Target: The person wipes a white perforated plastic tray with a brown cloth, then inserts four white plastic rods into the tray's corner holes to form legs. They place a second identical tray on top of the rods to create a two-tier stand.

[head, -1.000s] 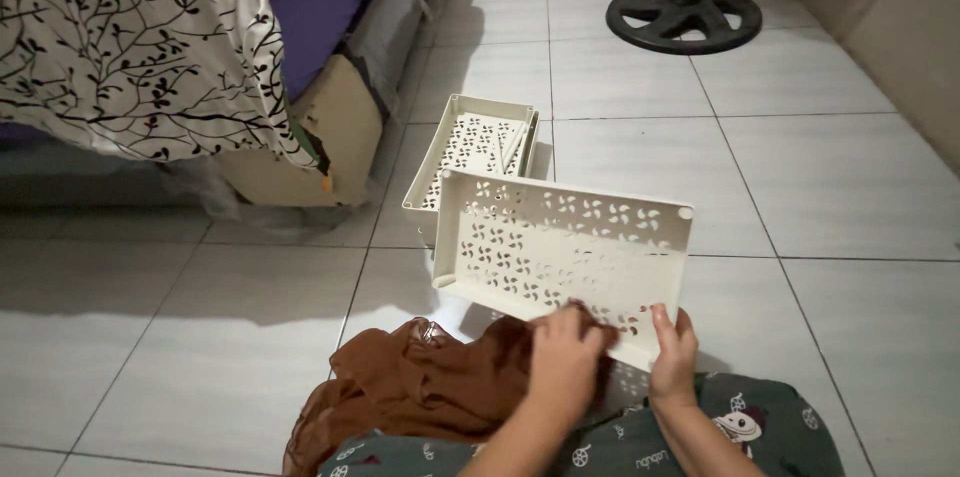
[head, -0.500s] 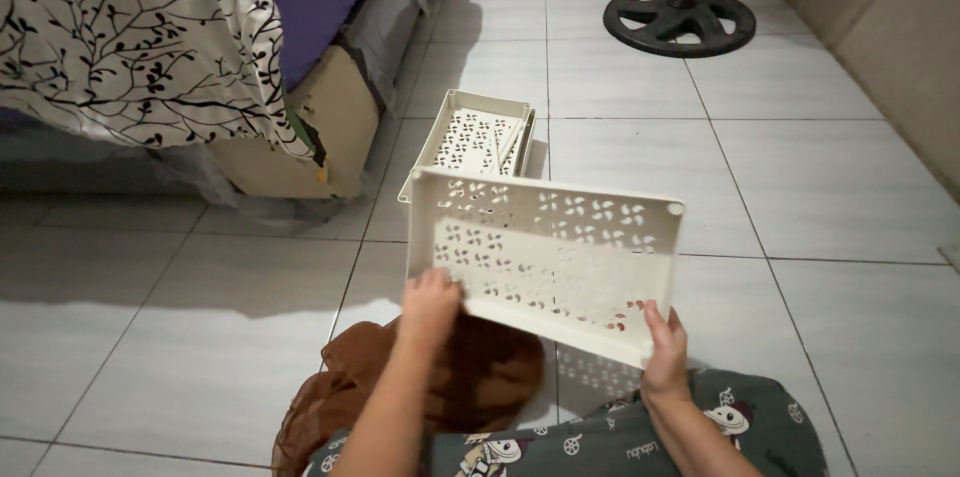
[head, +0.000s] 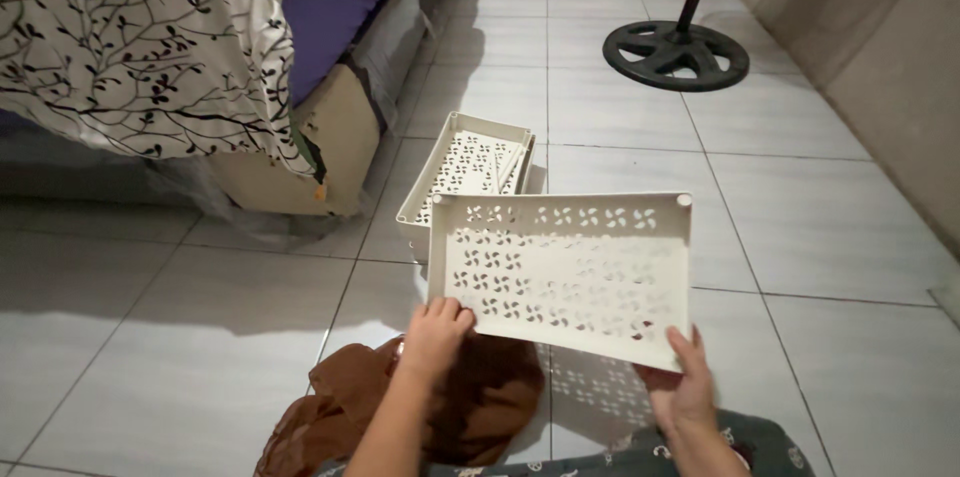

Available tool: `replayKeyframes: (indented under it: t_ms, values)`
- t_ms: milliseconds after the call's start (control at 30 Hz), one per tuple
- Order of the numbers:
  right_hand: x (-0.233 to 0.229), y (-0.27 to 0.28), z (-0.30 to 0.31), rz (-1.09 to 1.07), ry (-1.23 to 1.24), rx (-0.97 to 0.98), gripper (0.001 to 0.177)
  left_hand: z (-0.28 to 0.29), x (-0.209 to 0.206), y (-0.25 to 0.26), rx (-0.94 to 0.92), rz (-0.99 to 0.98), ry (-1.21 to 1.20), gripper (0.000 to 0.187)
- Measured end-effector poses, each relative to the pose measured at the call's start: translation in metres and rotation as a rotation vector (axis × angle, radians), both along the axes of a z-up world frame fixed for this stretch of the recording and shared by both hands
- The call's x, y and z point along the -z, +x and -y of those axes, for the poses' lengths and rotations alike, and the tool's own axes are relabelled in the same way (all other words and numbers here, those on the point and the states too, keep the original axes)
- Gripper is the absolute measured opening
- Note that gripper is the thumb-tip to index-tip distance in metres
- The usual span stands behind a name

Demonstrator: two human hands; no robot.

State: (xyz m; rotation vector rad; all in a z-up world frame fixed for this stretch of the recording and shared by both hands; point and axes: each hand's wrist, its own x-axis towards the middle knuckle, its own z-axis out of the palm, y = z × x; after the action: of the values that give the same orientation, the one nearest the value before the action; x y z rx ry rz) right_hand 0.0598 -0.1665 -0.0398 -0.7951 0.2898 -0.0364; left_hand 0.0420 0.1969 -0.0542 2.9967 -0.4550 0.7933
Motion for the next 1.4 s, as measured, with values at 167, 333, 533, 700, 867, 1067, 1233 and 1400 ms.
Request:
replayKeyframes:
  t_ms: [167,333,533,700,867,1067,1233,1400]
  values:
    - [0.011,0.003,-0.015,-0.015,-0.086,-0.270,0.047,0.043,-0.034,-0.014,0.176,0.024,-0.223,0.019]
    - [0.039,0.004,-0.026,-0.126,-0.122,-0.529,0.049,0.104,-0.049,-0.028,0.335,0.014,-0.262,0.018]
    - [0.064,0.007,-0.014,-0.144,-0.200,-0.486,0.041,0.118,-0.024,-0.025,0.389,-0.062,-0.241,0.021]
    - [0.061,0.008,-0.024,-0.107,-0.425,-0.367,0.038,0.108,0.008,-0.016,0.313,-0.113,-0.012,0.018]
    - [0.049,-0.001,-0.024,-0.111,-0.477,-0.298,0.042,0.096,0.016,-0.009,0.299,-0.107,-0.012,0.016]
    - [0.045,0.002,-0.015,-0.215,-0.441,-0.369,0.047,0.105,-0.003,-0.018,0.174,-0.003,0.057,0.022]
    - [0.050,0.005,-0.011,-0.239,-0.378,-0.368,0.047,0.122,-0.020,-0.037,0.278,-0.273,0.000,0.054]
    - [0.051,0.003,-0.007,-0.241,-0.350,-0.347,0.045,0.124,-0.022,-0.041,0.416,-0.306,-0.238,0.048]
